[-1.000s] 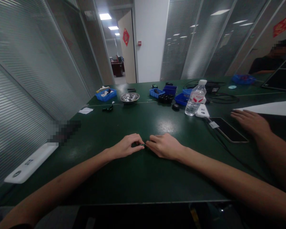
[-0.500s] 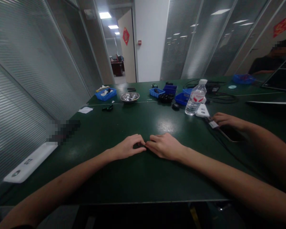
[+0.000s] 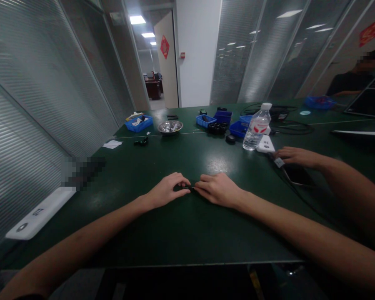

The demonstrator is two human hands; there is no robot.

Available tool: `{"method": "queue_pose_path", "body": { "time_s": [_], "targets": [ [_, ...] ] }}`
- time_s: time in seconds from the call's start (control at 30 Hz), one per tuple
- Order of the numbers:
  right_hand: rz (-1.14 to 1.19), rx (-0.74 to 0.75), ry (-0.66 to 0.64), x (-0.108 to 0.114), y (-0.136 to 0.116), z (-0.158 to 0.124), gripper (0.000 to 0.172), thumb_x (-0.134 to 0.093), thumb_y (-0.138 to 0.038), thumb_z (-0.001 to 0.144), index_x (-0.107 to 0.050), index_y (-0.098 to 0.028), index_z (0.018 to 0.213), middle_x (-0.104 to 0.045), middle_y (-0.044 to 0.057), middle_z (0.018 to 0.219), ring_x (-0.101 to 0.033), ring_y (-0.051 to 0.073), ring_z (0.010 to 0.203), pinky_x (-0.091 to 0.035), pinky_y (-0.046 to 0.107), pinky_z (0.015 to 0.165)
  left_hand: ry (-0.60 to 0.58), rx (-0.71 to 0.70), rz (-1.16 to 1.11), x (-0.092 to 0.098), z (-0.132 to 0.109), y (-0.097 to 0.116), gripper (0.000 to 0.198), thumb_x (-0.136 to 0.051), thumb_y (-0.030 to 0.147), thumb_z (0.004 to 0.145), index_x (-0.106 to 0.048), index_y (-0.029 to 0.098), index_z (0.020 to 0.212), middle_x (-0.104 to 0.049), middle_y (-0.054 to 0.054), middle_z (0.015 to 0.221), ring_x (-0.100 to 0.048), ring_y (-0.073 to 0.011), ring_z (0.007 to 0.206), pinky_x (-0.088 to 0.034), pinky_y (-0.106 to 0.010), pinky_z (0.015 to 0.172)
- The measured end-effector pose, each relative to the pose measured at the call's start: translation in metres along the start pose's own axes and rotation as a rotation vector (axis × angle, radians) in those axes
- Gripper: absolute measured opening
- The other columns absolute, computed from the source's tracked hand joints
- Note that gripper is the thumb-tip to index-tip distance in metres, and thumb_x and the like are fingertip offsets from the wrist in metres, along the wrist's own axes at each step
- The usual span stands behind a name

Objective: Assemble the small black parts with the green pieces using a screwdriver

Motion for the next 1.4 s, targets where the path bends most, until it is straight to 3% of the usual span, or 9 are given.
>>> {"method": "queue_pose_path", "body": {
  "time_s": [0.17,0.4,0.7,1.1,1.4],
  "targets": [
    [0.013,-0.014,0.01,-0.001,0.001,0.0,0.033,-0.042,-0.034,0.108,-0.071,-0.019,0.114,-0.065,0.005,0.09,-0.055,0.012,0.068,-0.029,0.027,0.058,0.023,0.003,-0.033,0.002,-0.001,0.0,0.027,-0.07,0.036,0.094,-0.067,0.021,0.117,-0.063,-0.006,0.106,-0.06,-0.0205,0.097,-0.05,-0.034,0.085],
    [0.02,-0.037,0.017,-0.002,0.005,0.0,0.034,-0.043,-0.035,0.108,-0.072,-0.019,0.115,-0.065,0.005,0.089,-0.053,0.011,0.066,-0.028,0.027,0.057,0.069,0.037,-0.073,0.006,-0.002,-0.005,0.023,-0.058,0.02,0.096,-0.065,0.02,0.117,-0.064,-0.005,0.104,-0.06,-0.0188,0.094,-0.049,-0.031,0.082],
    [0.037,-0.05,0.019,-0.002,0.006,-0.001,0.032,-0.045,-0.033,0.107,-0.072,-0.018,0.113,-0.065,0.005,0.09,-0.051,0.011,0.065,-0.027,0.026,0.057,0.084,0.029,-0.106,0.007,-0.001,-0.004,0.021,-0.058,0.02,0.096,-0.066,0.019,0.115,-0.064,-0.005,0.101,-0.06,-0.0179,0.09,-0.048,-0.031,0.08],
    [0.056,-0.04,0.026,-0.002,0.006,0.0,0.032,-0.044,-0.033,0.107,-0.072,-0.018,0.114,-0.064,0.005,0.091,-0.052,0.011,0.065,-0.029,0.026,0.057,0.11,0.184,-0.152,0.013,-0.002,-0.024,0.021,-0.054,0.028,0.099,-0.069,0.019,0.112,-0.068,-0.005,0.103,-0.058,-0.0186,0.087,-0.045,-0.03,0.076],
    [0.038,-0.042,0.025,-0.005,0.007,0.0,0.031,-0.045,-0.034,0.107,-0.071,-0.018,0.114,-0.064,0.004,0.091,-0.052,0.011,0.066,-0.028,0.026,0.058,0.108,0.187,-0.24,0.012,-0.002,-0.028,0.021,-0.052,0.027,0.099,-0.066,0.017,0.111,-0.064,-0.004,0.096,-0.057,-0.0177,0.085,-0.043,-0.029,0.075]
  ]
}}
Point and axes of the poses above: each hand's wrist, its own z-axis towards the middle knuckle, its own x-axis out of the back of the hand, y = z × x, the point moved 8 cm from there along z, towards the middle knuckle
